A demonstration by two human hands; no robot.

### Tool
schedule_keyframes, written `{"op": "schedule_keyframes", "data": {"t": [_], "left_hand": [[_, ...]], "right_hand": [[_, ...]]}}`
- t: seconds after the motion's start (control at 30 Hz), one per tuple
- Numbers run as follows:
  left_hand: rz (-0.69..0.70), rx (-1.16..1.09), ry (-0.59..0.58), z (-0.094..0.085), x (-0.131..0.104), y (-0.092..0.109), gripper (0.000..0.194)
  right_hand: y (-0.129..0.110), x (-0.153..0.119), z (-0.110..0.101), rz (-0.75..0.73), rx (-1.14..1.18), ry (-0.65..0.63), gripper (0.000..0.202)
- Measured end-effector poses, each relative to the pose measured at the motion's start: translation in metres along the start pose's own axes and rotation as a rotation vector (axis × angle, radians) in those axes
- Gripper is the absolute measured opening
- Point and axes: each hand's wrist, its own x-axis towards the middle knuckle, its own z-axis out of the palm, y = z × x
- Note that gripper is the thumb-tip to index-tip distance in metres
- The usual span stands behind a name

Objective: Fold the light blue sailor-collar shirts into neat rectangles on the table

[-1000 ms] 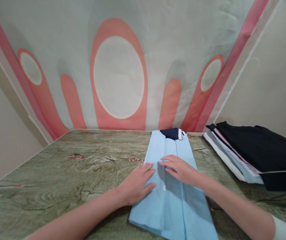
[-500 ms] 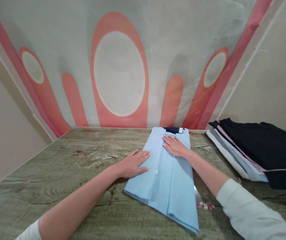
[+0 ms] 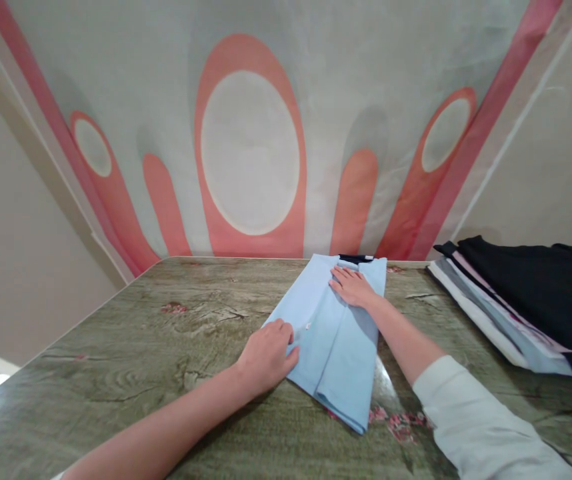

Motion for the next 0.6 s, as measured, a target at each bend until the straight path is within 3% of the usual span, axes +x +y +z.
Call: {"op": "schedule_keyframes", "data": {"t": [0.2,0.33,0.47,0.6], "left_hand": [[-0.028,0.053,-0.011,-0.006,-0.002,0.000,0.007],[-0.017,0.108,0.070,-0.021,-0.004,0.006,0.010],[0.117,0.141,0.126,-0.026,-0.007,0.007,0.011],[0.279,0.089,0.075,-0.010,-0.010,0.004,0.013]], "right_hand": [[-0.004,-0.004,0.000,-0.046,0.004,0.098,0.052],[-0.006,-0.005,-0.001,-0.054,0.023,0.142,0.049],[-0.007,-0.006,-0.003,-0.050,0.037,0.162,0.050],[-0.009,-0.007,-0.004,-0.070,0.058,0.235,0.053]]}}
